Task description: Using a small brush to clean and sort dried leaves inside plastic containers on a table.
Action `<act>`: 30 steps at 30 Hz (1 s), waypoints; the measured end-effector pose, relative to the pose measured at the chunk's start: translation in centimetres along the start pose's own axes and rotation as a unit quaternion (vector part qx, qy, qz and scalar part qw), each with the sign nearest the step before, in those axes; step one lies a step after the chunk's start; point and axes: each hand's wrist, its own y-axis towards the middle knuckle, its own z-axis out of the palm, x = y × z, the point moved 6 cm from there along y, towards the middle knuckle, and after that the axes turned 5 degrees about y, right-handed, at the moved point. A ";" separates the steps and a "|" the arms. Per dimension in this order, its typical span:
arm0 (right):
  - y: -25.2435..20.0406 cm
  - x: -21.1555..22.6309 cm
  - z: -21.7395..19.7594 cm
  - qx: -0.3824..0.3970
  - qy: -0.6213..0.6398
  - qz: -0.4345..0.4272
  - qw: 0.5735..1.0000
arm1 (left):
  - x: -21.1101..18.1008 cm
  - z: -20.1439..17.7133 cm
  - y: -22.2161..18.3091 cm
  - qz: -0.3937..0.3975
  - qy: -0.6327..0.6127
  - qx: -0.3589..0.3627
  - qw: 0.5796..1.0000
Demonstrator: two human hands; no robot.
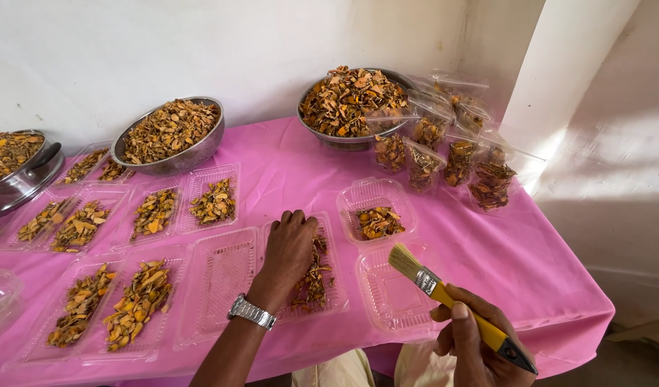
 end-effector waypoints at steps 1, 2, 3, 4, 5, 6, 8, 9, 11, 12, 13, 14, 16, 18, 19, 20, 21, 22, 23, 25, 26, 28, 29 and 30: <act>0.1 0.0 -0.1 0.005 -0.002 -0.006 1.000 | -0.1 -0.2 -0.2 0.005 -0.024 0.006 1.000; 0.2 0.0 -0.2 0.011 -0.004 -0.013 1.000 | -0.2 -0.5 -0.4 0.011 -0.048 0.013 0.999; 0.3 0.0 -0.2 0.010 -0.004 -0.012 1.000 | -0.4 -1.4 -0.6 0.011 -0.048 0.013 0.999; 0.3 0.0 -0.2 0.005 -0.001 -0.016 1.000 | -0.5 -2.0 -0.8 0.001 -0.091 0.033 0.995; 0.3 0.0 -0.3 0.001 0.001 -0.019 1.000 | -0.6 -2.6 -1.2 -0.011 -0.134 0.054 0.989; 0.2 0.0 -0.3 0.002 0.001 -0.018 1.000 | -0.6 -2.5 -1.2 -0.011 -0.134 0.055 0.989; 0.0 -0.1 -0.1 0.014 0.011 -0.017 1.000 | -0.2 -2.1 -1.2 -0.043 -0.124 0.070 0.989; -0.2 -0.2 0.0 0.015 0.011 -0.017 1.000 | -0.2 -1.7 -1.2 -0.043 -0.124 0.070 0.989; -0.4 -0.1 0.3 0.021 0.022 -0.025 0.999 | -0.2 -0.7 -1.0 -0.050 -0.100 0.092 0.989; -0.4 0.1 0.4 0.021 0.023 -0.026 0.999 | -0.2 -0.5 -0.9 -0.049 -0.100 0.091 0.990; -0.5 0.2 0.4 0.022 0.023 -0.023 0.999 | -0.3 -0.3 -0.8 -0.047 -0.099 0.091 0.990; -0.6 0.2 0.4 0.023 0.024 -0.020 0.999 | -0.4 0.0 -0.7 -0.045 -0.098 0.091 0.990; -0.5 0.1 0.4 0.021 0.025 -0.017 0.999 | -0.7 -0.1 -0.6 -0.039 -0.103 0.075 0.991; -0.5 -0.2 0.5 0.022 0.026 -0.014 0.999 | -0.8 0.0 -0.6 -0.035 -0.108 0.059 0.992; -0.4 -0.4 0.5 0.029 0.029 -0.016 0.999 | -0.8 0.1 -0.6 -0.034 -0.105 0.055 0.992; -0.4 -0.6 0.6 0.037 0.031 -0.018 0.999 | -0.9 0.2 -0.7 -0.033 -0.102 0.051 0.993; -0.4 -0.7 0.7 0.037 0.031 -0.018 0.999 | -0.9 -0.1 -0.7 -0.033 -0.102 0.050 0.993; -0.3 -0.7 0.9 0.043 0.035 -0.032 0.998 | -0.8 -0.2 -0.7 -0.042 -0.119 0.057 0.990; -0.3 -0.6 1.0 0.050 0.039 -0.046 0.997 | -0.9 -0.3 -0.8 -0.050 -0.136 0.065 0.987; -0.2 -0.7 1.2 0.053 0.035 -0.049 0.997 | -0.7 -1.2 -0.9 -0.062 -0.155 0.068 0.984; -0.2 -0.7 1.3 0.057 0.032 -0.051 0.997 | -0.6 -1.6 -1.0 -0.073 -0.173 0.071 0.980; 0.0 -1.1 1.6 0.066 0.023 -0.048 0.996 | -0.5 -4.0 -1.6 -0.104 -0.223 0.094 0.965; 0.1 -1.4 1.8 0.074 0.014 -0.044 0.996 | -0.4 -5.0 -2.0 -0.135 -0.272 0.118 0.946; 0.1 -1.5 2.0 0.075 0.014 -0.044 0.996 | -0.3 -6.0 -2.4 -0.135 -0.272 0.117 0.946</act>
